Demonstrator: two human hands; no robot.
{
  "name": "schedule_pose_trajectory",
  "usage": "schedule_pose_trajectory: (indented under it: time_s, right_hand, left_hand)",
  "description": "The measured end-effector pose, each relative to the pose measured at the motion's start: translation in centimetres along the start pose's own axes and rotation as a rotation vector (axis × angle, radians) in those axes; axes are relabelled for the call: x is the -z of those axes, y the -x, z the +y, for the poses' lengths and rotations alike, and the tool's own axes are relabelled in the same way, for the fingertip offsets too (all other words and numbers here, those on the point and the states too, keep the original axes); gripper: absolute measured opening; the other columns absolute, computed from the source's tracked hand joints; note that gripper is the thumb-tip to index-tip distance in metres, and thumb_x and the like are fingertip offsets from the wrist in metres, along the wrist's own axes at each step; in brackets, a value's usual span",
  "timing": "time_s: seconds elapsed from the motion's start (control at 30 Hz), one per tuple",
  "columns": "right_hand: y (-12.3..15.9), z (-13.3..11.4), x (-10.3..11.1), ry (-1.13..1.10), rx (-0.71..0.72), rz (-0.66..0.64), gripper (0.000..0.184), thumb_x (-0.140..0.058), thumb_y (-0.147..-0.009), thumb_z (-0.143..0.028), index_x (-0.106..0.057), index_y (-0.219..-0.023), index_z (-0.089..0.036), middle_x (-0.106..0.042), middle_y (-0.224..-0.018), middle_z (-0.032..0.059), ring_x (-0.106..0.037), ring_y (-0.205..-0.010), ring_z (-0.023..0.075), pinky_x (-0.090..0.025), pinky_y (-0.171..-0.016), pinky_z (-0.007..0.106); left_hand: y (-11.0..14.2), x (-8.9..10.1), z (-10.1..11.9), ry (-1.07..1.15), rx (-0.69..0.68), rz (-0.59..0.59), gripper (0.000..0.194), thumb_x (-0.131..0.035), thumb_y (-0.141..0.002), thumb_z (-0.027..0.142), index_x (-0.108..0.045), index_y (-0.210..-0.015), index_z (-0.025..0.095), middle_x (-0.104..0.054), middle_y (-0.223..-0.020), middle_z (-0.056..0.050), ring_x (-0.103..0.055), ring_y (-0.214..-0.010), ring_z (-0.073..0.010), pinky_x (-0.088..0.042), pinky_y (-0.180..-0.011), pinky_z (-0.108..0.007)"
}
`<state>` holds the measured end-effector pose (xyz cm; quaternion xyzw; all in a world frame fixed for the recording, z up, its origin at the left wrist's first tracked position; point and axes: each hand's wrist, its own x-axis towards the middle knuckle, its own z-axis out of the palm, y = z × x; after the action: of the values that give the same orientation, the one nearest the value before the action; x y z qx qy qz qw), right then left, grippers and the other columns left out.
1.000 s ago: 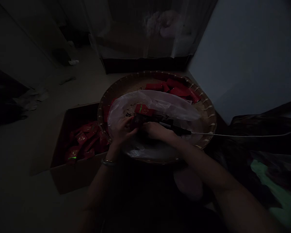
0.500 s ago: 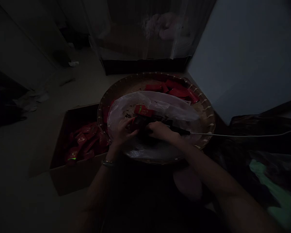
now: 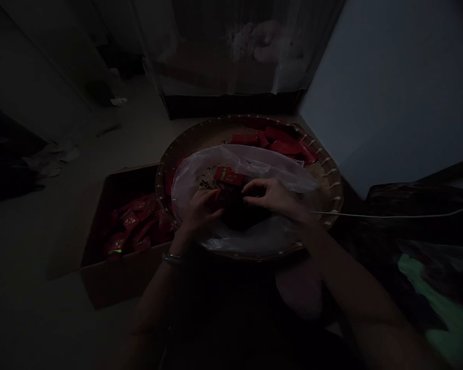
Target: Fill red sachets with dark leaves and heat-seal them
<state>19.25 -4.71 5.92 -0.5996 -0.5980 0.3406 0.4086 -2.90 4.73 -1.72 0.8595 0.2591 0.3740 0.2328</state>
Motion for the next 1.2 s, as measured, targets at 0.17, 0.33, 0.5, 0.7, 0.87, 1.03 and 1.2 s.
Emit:
schedule_pose_trajectory:
  time_s: [0.17,0.33,0.5,0.7,0.87,1.03,1.2]
  right_hand:
    - [-0.6,-2.8,-0.5,-0.026,0.086,0.097,0.016,-0.067,-0.069,-0.023,-0.070,-0.084,-0.017,-0.069,-0.080,0.0009,-0.063,-0.075,0.0151,-0.049,-0.069,0.026]
    - [-1.3,-3.1,-1.9,0.003,0.132,0.059,0.017,-0.066,-0.071,-0.017,-0.071,-0.087,-0.018,-0.072,-0.087,0.0012,-0.066,-0.083,0.0162,-0.051,-0.079,0.029]
    - [-1.2,-2.9,-2.5,-0.067,0.112,0.014,0.025,-0.066,-0.071,-0.014,-0.070,-0.096,-0.018,-0.073,-0.093,0.0021,-0.068,-0.085,0.0162,-0.053,-0.079,0.029]
    - [-1.0,-3.9,-2.3,0.046,0.111,0.097,0.021,-0.060,-0.078,-0.014,-0.071,-0.094,-0.019,-0.073,-0.095,0.0024,-0.067,-0.086,0.0158,-0.052,-0.079,0.028]
    - [-0.7,-2.3,-1.5,0.196,0.100,0.045,0.022,-0.056,-0.079,-0.011,-0.070,-0.095,-0.018,-0.072,-0.090,0.0024,-0.066,-0.083,0.0161,-0.050,-0.078,0.029]
    - [-0.1,0.4,-2.3,0.544,0.087,-0.274,0.033,-0.066,-0.074,-0.011,-0.067,-0.107,-0.017,-0.068,-0.106,0.0086,-0.063,-0.097,0.0214,-0.047,-0.086,0.033]
    - [0.6,1.3,-4.8,0.823,0.126,-0.447,0.052,-0.073,-0.071,-0.019,-0.061,-0.122,-0.020,-0.057,-0.123,0.0128,-0.053,-0.109,0.0285,-0.048,-0.085,0.037]
  left_hand:
    - [-0.1,0.0,0.3,0.020,-0.020,0.000,0.046,-0.072,-0.071,0.026,-0.061,-0.115,0.020,-0.066,-0.105,-0.010,-0.061,-0.096,-0.0233,-0.052,-0.082,-0.038]
    - [-0.1,0.1,0.6,0.019,-0.031,0.004,0.048,-0.073,-0.072,0.027,-0.060,-0.118,0.021,-0.066,-0.106,-0.009,-0.061,-0.097,-0.0234,-0.051,-0.083,-0.039]
    - [0.0,0.0,0.1,0.008,-0.030,0.019,0.051,-0.072,-0.072,0.028,-0.057,-0.120,0.022,-0.066,-0.105,-0.009,-0.061,-0.095,-0.0226,-0.051,-0.081,-0.038]
    - [0.1,-0.1,-0.1,0.010,-0.005,-0.002,0.051,-0.073,-0.072,0.028,-0.057,-0.120,0.022,-0.066,-0.106,-0.009,-0.062,-0.095,-0.0224,-0.051,-0.081,-0.037]
    - [0.2,-0.2,0.0,0.018,0.044,0.011,0.050,-0.072,-0.071,0.027,-0.058,-0.118,0.020,-0.065,-0.107,-0.009,-0.062,-0.097,-0.0229,-0.052,-0.083,-0.038]
    - [0.1,-0.1,0.1,0.015,0.054,0.038,0.048,-0.071,-0.071,0.027,-0.057,-0.116,0.018,-0.065,-0.108,-0.011,-0.062,-0.097,-0.0238,-0.052,-0.084,-0.039]
    - [0.1,-0.1,0.1,-0.002,0.051,0.037,0.048,-0.071,-0.071,0.026,-0.057,-0.117,0.019,-0.065,-0.108,-0.010,-0.062,-0.099,-0.0237,-0.052,-0.086,-0.039]
